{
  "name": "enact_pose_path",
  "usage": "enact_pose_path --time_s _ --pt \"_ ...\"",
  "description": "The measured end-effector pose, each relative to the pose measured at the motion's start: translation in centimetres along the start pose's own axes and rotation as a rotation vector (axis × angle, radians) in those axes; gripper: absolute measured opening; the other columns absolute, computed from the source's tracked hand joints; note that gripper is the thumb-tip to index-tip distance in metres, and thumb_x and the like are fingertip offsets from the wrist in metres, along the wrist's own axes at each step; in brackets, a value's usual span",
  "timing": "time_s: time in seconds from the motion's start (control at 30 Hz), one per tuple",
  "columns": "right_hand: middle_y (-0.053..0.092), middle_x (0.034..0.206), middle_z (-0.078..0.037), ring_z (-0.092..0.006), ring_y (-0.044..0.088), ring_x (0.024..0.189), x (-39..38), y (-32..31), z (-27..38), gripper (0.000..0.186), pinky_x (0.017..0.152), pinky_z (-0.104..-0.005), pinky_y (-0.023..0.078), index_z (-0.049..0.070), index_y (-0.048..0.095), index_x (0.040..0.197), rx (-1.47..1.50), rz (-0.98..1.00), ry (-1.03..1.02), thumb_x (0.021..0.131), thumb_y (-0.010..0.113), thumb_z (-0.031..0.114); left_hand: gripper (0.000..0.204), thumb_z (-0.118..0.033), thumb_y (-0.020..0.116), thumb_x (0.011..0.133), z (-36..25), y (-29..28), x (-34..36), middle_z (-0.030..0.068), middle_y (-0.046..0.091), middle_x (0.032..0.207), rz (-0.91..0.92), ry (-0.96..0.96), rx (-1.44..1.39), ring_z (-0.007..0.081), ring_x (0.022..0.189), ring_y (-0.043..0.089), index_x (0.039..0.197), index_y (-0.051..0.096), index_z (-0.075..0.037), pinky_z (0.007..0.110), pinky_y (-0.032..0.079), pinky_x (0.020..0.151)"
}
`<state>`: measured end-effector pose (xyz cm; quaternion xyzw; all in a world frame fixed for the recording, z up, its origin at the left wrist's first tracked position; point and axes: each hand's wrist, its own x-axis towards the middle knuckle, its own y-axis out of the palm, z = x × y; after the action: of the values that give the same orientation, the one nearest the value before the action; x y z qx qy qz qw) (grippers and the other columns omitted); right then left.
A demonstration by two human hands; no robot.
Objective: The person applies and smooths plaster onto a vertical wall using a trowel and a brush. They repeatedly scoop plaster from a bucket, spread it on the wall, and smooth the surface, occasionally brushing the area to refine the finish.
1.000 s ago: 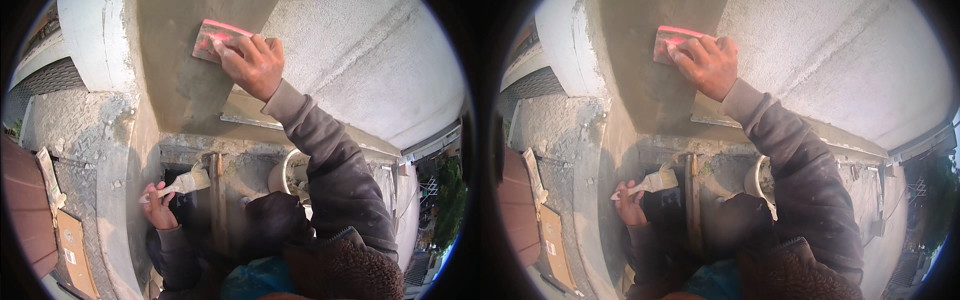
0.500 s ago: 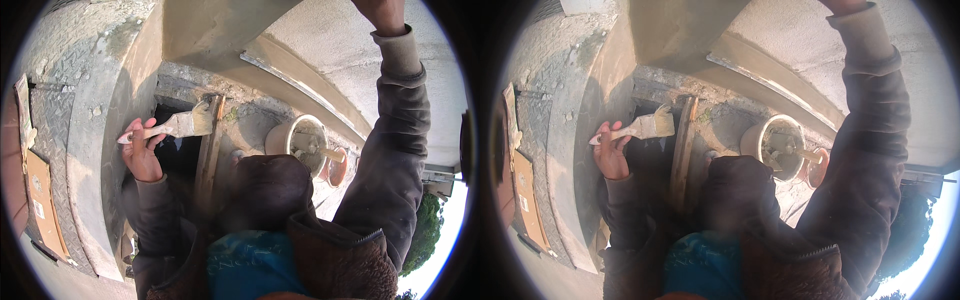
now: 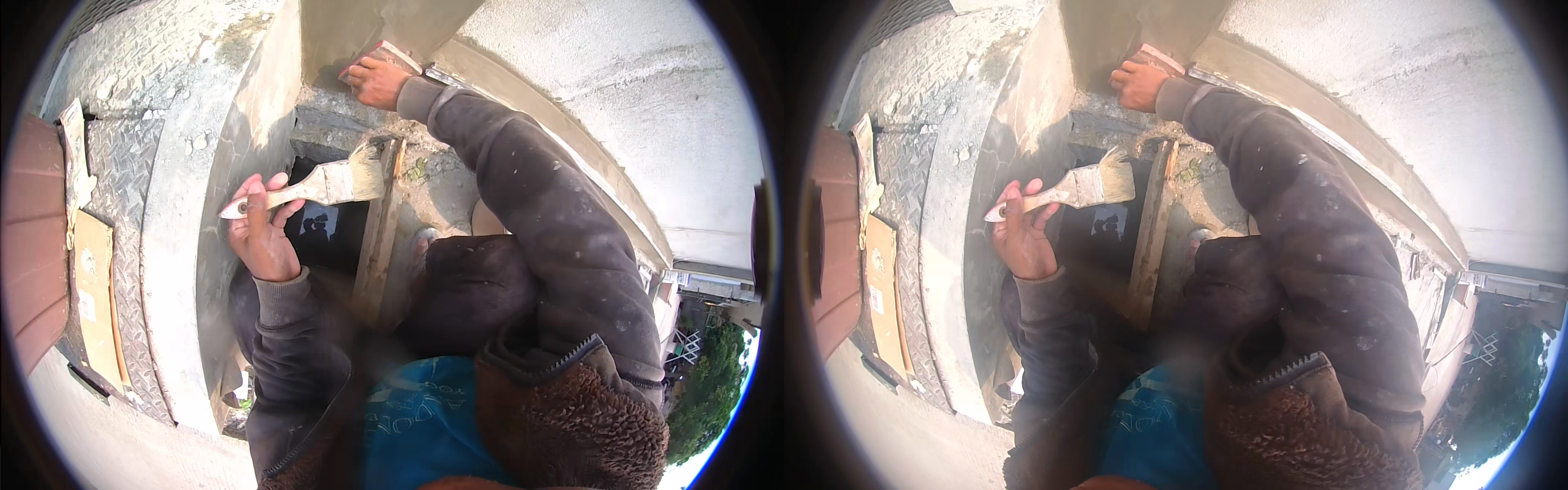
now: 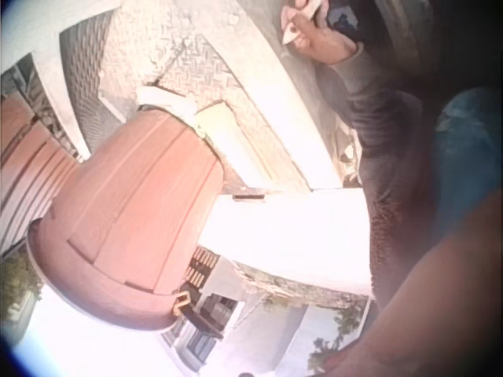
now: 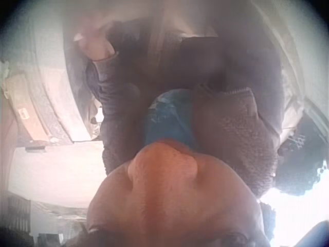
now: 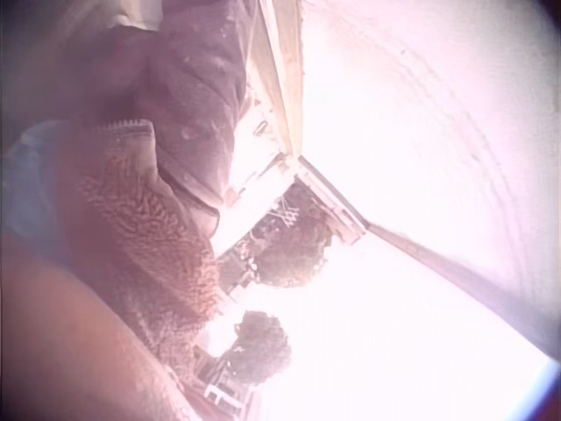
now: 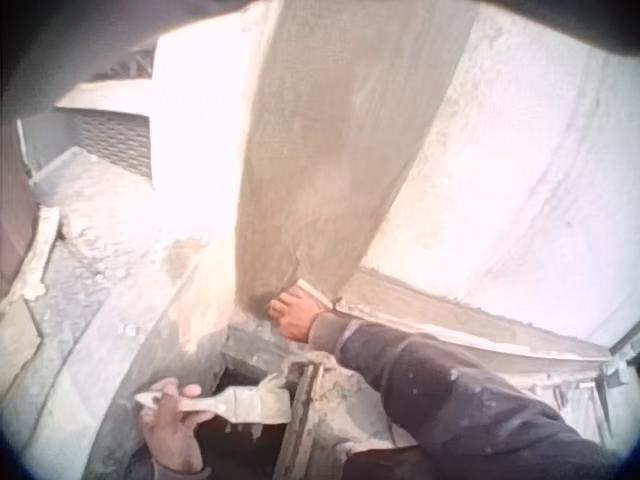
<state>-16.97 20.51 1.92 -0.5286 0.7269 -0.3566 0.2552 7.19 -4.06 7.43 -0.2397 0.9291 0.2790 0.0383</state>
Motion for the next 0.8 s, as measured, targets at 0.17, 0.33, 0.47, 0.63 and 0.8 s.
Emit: enact_pose_path --time_s 0.17,0.33,0.47,0.63,0.8 --pt "0.062 0.11 0.001 -0.0188 0.061 0.107 0.4 -4.4 7.2 0.036 0.087 -0.035 0.049 0.013 0.068 0.116 0.176 -0.06 0.215 0.081 0.067 0.022 0.043 -0.024 0.063 0.101 -0.7 0.5 -0.9 0.0241 0.067 0.107 -0.029 0.049 0.025 0.0253 0.089 0.071 0.126 0.051 0.008 0.032 0.063 0.07" --pt "0.06 0.11 -0.007 -0.0256 0.066 0.092 -1.3 -9.2 10.2 0.048 0.063 -0.0371 0.056 0.013 0.063 0.124 0.51 -0.619 0.982 0.079 0.08 0.018 0.043 -0.027 0.063 0.101 -1.3 -0.6 -1.2 0.0204 0.068 0.104 -0.035 0.076 0.07 0.0229 0.087 0.071 0.126 0.051 0.005 0.03 0.064 0.068" --pt "0.056 0.112 -0.015 -0.0292 0.065 0.087 0.9 -8.1 7.7 0.056 0.061 -0.0369 0.056 0.009 0.057 0.129 0.451 -0.975 1.327 0.081 0.084 0.017 0.043 -0.026 0.061 0.102 -1.4 -1.5 -1.1 0.0199 0.067 0.108 -0.041 0.115 0.092 0.0227 0.088 0.07 0.129 0.05 0.006 0.03 0.065 0.069" --pt "0.055 0.112 -0.014 -0.0302 0.063 0.093 2.5 -7.6 2.0 0.065 0.066 -0.0388 0.055 0.011 0.046 0.139 0.34 -1.285 1.536 0.084 0.081 0.018 0.046 -0.027 0.058 0.104 -1.3 -1.4 -0.7 0.0179 0.065 0.111 -0.055 0.127 0.168 0.0219 0.089 0.069 0.132 0.047 0.007 0.028 0.065 0.069" --pt "0.052 0.113 -0.016 -0.0296 0.062 0.095 3.4 -6.0 0.5 0.067 0.07 -0.037 0.055 0.006 0.044 0.14 0.261 -1.304 1.688 0.085 0.081 0.022 0.056 -0.035 0.056 0.105 -1.5 -2.8 -0.6 0.0116 0.051 0.123 -0.019 0.078 0.281 0.0231 0.105 0.06 0.142 0.035 0.001 0.03 0.054 0.082"
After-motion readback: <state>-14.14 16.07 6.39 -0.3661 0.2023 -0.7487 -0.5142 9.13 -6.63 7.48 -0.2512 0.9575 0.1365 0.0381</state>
